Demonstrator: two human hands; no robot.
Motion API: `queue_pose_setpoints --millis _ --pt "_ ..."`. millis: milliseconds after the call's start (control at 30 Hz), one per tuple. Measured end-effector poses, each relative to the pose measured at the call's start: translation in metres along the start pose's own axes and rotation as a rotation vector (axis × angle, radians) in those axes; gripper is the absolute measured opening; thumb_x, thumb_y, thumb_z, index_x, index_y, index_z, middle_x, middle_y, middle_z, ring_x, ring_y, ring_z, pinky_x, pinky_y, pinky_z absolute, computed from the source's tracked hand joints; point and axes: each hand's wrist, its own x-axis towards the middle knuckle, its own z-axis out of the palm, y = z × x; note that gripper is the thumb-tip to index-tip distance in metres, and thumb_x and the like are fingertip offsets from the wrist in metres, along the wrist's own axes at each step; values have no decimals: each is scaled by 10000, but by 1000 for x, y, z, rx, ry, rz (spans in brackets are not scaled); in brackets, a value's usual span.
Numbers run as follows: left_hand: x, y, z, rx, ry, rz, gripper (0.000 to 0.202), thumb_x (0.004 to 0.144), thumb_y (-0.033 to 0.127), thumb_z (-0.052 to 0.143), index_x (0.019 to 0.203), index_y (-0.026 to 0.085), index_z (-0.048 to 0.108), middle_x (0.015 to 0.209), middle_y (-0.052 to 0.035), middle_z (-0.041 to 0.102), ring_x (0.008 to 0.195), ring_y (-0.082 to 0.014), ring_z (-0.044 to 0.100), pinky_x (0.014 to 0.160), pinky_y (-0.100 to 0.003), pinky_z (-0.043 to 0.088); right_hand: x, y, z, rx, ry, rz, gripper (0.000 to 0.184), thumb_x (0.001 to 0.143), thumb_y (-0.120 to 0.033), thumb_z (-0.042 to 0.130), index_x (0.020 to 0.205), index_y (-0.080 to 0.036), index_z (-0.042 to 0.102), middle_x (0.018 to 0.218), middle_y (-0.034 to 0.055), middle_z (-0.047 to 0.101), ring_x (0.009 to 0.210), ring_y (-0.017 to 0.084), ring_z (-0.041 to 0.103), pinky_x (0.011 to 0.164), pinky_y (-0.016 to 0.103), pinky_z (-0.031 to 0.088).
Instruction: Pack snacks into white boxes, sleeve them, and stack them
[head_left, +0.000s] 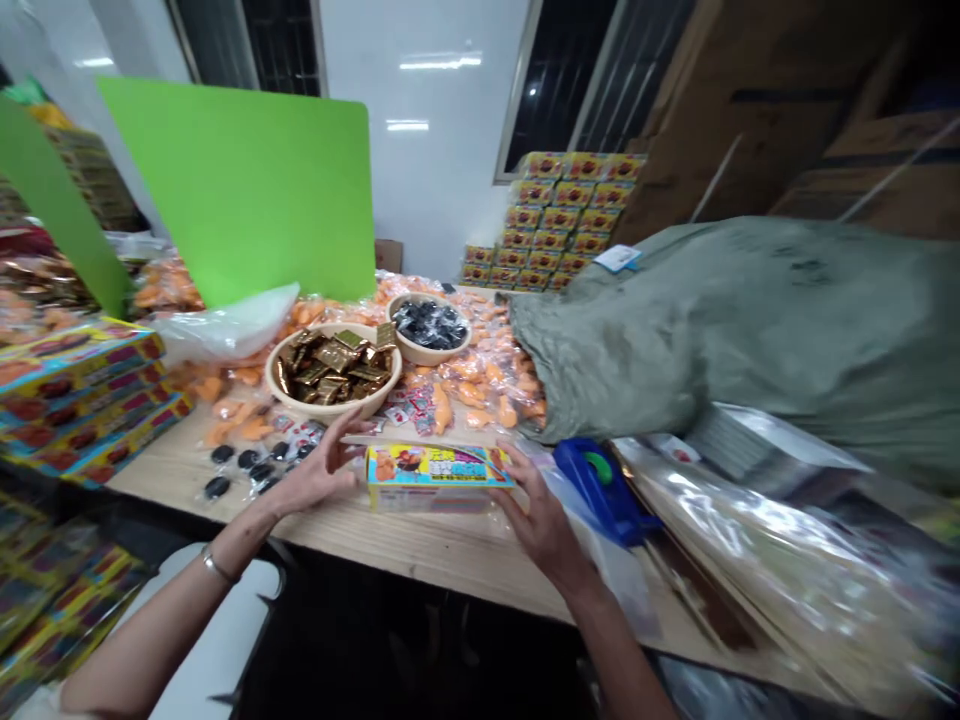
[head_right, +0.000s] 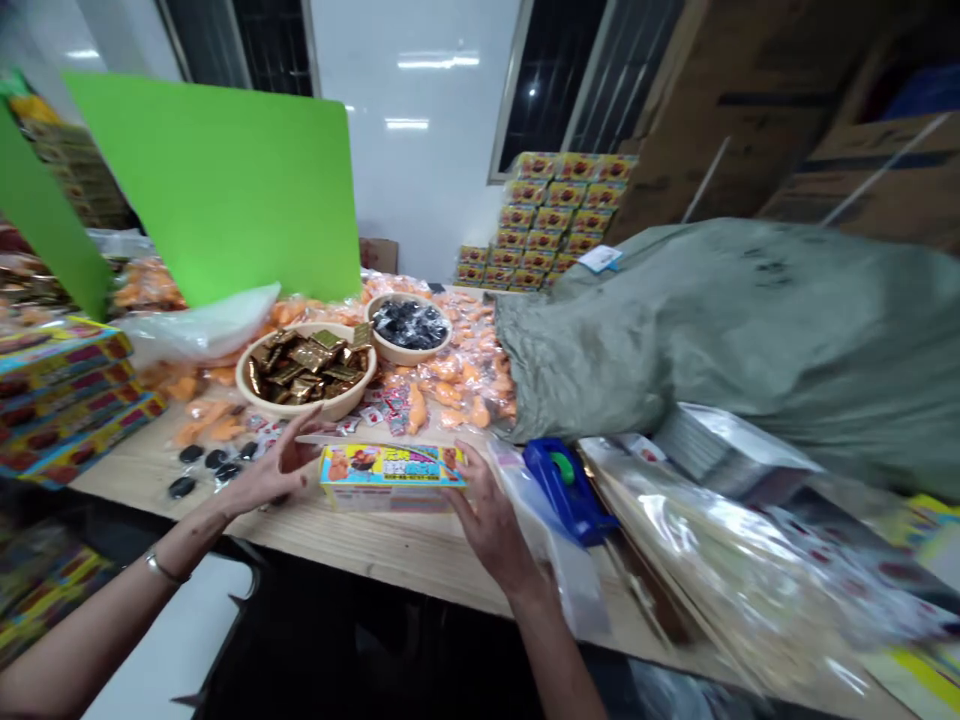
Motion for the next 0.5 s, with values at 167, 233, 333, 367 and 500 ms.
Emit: queue_pose_setpoints --millis 167,233,333,367,500 --pt "5 46 -9 544 29 -24 437 961 496 395 879 167 671 781 -49 598 736 -168 574 752 -293 467 3 14 5 28 33 24 293 931 -267 557 1214 -236 488 1364 144 537 1274 255 522 1027 477 468" --pt "9 59 -4 512 -7 -132 448 976 494 347 826 169 617 623 -3 557 594 -139 535 644 -260 441 4 16 6 29 37 26 282 926 -274 564 1197 -230 502 1360 146 541 1265 260 531 1026 480 471" --pt "13 68 4 356 -44 -253 427 971 521 338 861 175 565 575 31 530 541 -122 511 568 -230 410 6 15 6 39 33 31 270 926 -276 563 1185 -231 506 1350 138 550 1255 254 541 1021 472 481" --pt "14 69 6 325 -49 -262 420 962 530 358 851 176 554 584 33 531 548 -118 509 567 -225 407 7 14 5 41 31 32 264 928 -276 558 1183 -232 505 1346 135 553 1252 251 544 1017 469 486" --pt "12 64 7 205 -51 -261 414 945 537 409 786 173 527 590 29 543 574 -111 510 588 -223 403 8 10 4 38 28 36 254 934 -283 551 1177 -234 498 1346 138 549 1252 250 543 1004 468 496"
